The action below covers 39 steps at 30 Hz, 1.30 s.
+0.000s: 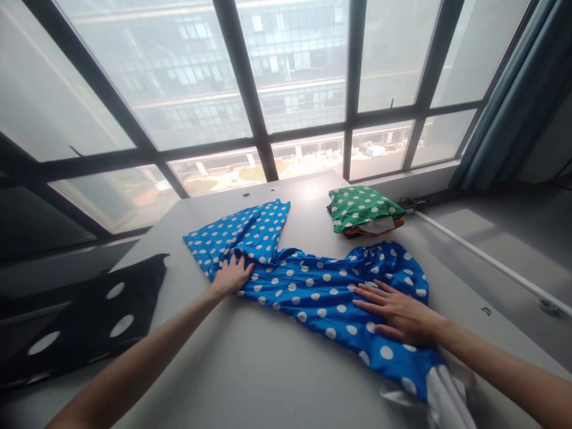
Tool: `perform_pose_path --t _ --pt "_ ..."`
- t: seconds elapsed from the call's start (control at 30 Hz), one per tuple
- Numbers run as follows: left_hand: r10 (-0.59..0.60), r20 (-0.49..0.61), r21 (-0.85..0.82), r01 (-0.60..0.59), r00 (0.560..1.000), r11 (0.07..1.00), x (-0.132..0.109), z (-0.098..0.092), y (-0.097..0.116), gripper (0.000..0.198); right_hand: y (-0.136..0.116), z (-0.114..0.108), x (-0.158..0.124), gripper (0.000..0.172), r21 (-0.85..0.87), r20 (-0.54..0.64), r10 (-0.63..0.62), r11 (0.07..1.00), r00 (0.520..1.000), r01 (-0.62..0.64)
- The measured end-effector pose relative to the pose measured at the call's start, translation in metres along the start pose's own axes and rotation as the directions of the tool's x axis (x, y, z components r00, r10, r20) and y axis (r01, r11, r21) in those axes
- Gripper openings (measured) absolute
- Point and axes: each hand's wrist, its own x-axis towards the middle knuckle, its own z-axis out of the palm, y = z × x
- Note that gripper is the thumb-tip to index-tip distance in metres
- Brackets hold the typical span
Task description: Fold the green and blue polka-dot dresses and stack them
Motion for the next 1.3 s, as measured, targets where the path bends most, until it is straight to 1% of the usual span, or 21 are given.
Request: perform_pose_path --t 0.07,0.1,0.17,0.2,0.23,0.3,0.37,0.4,0.43,0.5,0.57,0.63,0.73,0.83,0.9,1.03,1.1,1.2,1.3 --pt "0.063 0.045 0.055 -0.066 0.997 0.996 -0.035 0.002 -0.004 0.084 0.014 -0.013 -0.013 0.050 0.028 0.011 0.084 0.996 0.996 -0.085" --pt "0.098 0.076 0.064 -0.103 0.992 0.993 -0.049 0.001 -0.006 0.080 0.019 -0.018 -0.017 0.043 0.032 -0.015 0.123 0.992 0.992 -0.122" --pt "0.166 0.118 0.038 -0.172 0.979 0.984 -0.065 -0.009 -0.007 0.063 0.020 -0.019 -0.016 0.034 0.006 -0.140 0.178 0.984 0.974 -0.179" --pt "0.199 0.109 0.006 -0.201 0.974 0.980 -0.066 -0.017 -0.007 0.055 0.017 -0.016 -0.012 0.034 -0.020 -0.229 0.203 0.977 0.952 -0.214" --pt "0.232 0.076 -0.033 -0.230 0.970 0.973 -0.062 -0.027 -0.008 0.050 0.012 -0.011 -0.005 0.036 -0.045 -0.319 0.235 0.964 0.918 -0.262" --pt "0.307 -0.032 -0.103 -0.308 0.951 0.946 -0.040 -0.045 -0.008 0.047 -0.001 0.005 0.013 0.042 -0.057 -0.458 0.319 0.921 0.830 -0.386" --pt "0.383 -0.099 -0.121 -0.393 0.918 0.911 -0.007 -0.057 -0.010 0.048 -0.013 0.026 0.031 0.050 -0.034 -0.526 0.407 0.867 0.747 -0.496" --pt "0.399 -0.101 -0.110 -0.409 0.911 0.906 0.009 -0.058 -0.012 0.049 -0.017 0.038 0.039 0.053 -0.026 -0.538 0.437 0.846 0.721 -0.532" --pt "0.398 -0.092 -0.097 -0.406 0.913 0.909 0.024 -0.057 -0.015 0.050 -0.019 0.049 0.043 0.057 -0.021 -0.543 0.461 0.828 0.702 -0.560" --pt "0.359 -0.062 -0.077 -0.363 0.931 0.929 0.049 -0.047 -0.024 0.053 -0.016 0.070 0.046 0.064 -0.012 -0.529 0.512 0.794 0.677 -0.608" --pt "0.297 -0.041 -0.077 -0.300 0.954 0.951 0.066 -0.033 -0.034 0.057 -0.007 0.084 0.040 0.071 -0.005 -0.486 0.562 0.764 0.669 -0.646" --pt "0.228 -0.030 -0.084 -0.230 0.973 0.970 0.076 -0.021 -0.046 0.060 0.003 0.091 0.027 0.074 -0.013 -0.445 0.596 0.742 0.668 -0.670" --pt "0.087 -0.025 -0.105 -0.089 0.996 0.991 0.082 -0.011 -0.062 0.066 0.016 0.091 0.006 0.076 -0.041 -0.417 0.618 0.720 0.667 -0.693" --pt "-0.097 -0.008 -0.138 0.095 0.995 0.986 0.081 -0.007 -0.078 0.073 0.028 0.087 -0.011 0.078 -0.063 -0.407 0.622 0.712 0.669 -0.700" --pt "-0.170 -0.003 -0.141 0.168 0.985 0.976 0.078 -0.006 -0.088 0.075 0.039 0.086 -0.020 0.079 -0.072 -0.405 0.613 0.719 0.679 -0.691" --pt "-0.225 -0.035 -0.120 0.220 0.974 0.968 0.069 -0.009 -0.111 0.072 0.062 0.085 -0.038 0.082 -0.084 -0.382 0.592 0.743 0.710 -0.664" --pt "-0.249 -0.063 -0.111 0.241 0.966 0.964 0.065 -0.014 -0.124 0.070 0.070 0.084 -0.046 0.083 -0.085 -0.365 0.595 0.744 0.715 -0.663" --pt "-0.291 -0.114 -0.095 0.281 0.950 0.955 0.060 -0.023 -0.144 0.068 0.076 0.082 -0.053 0.085 -0.081 -0.357 0.602 0.741 0.714 -0.666" --pt "-0.330 -0.107 -0.080 0.323 0.938 0.943 0.061 -0.034 -0.161 0.066 0.075 0.080 -0.054 0.088 -0.077 -0.356 0.598 0.747 0.718 -0.661"
